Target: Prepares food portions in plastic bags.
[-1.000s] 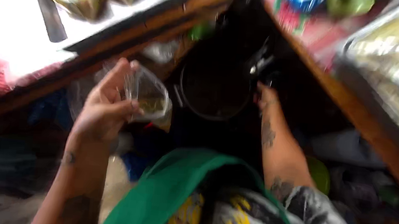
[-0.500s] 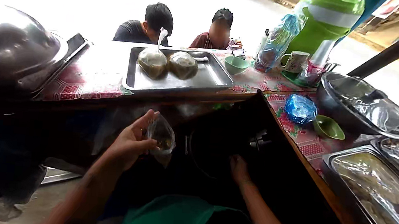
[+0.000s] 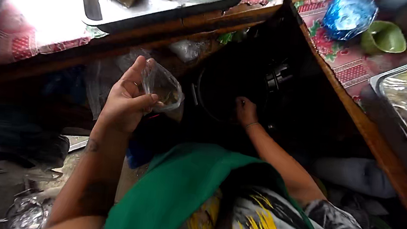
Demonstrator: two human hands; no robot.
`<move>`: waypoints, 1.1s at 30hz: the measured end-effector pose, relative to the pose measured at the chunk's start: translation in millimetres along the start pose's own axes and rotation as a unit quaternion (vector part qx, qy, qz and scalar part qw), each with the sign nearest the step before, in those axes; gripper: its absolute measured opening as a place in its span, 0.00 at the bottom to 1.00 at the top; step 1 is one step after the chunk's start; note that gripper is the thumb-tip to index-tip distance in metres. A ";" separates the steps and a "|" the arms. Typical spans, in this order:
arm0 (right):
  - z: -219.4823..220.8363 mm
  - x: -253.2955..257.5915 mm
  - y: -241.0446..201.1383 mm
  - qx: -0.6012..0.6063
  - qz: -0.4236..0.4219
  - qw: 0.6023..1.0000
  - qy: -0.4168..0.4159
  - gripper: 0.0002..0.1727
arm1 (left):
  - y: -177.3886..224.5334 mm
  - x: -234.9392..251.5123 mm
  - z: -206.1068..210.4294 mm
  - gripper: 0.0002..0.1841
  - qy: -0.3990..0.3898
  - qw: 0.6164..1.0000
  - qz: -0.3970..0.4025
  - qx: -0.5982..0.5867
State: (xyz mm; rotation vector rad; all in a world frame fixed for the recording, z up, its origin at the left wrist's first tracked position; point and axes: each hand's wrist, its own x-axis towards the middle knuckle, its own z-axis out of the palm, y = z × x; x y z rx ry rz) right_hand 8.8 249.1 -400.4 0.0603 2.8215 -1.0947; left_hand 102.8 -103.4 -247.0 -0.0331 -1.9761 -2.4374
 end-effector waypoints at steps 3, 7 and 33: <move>-6.1 6.5 1.6 0.077 0.043 0.995 0.051 0.23 | 1.5 2.9 0.5 0.52 -0.012 1.000 -0.005 -0.003; -25.4 8.7 11.5 0.210 0.103 0.966 0.108 0.25 | 1.4 8.9 -4.4 0.52 -0.036 0.999 0.004 -0.020; -79.7 -53.7 -31.5 -0.076 -0.266 0.960 0.050 0.19 | -1.3 16.6 -18.9 0.53 -0.046 0.998 0.001 -0.036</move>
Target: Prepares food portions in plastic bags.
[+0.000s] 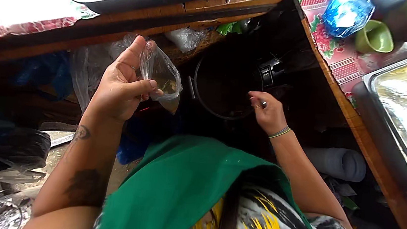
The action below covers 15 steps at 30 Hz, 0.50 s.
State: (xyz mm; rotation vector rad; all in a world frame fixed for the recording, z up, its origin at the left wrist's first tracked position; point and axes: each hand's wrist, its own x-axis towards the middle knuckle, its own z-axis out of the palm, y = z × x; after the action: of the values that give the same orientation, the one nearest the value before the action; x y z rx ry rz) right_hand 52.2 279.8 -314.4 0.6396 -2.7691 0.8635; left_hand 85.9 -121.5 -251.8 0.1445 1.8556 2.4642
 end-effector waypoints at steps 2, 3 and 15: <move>8.5 1.5 -7.2 -0.064 -0.103 0.992 -0.026 0.16 | 0.5 -0.6 0.0 0.53 0.003 1.000 0.000 0.003; 13.1 2.1 -9.3 -0.092 -0.133 0.986 -0.028 0.16 | 0.5 -0.9 -0.4 0.53 0.003 1.000 0.001 0.004; 86.2 20.8 12.1 -0.055 -0.001 0.998 -0.005 0.19 | 8.8 -12.5 -6.3 0.52 0.015 1.000 0.019 0.013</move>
State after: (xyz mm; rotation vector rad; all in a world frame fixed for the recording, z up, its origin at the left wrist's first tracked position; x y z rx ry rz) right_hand 25.2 231.9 -385.0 0.6292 -2.8002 0.7030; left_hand 97.8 -131.2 -245.7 0.1475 1.9149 2.4814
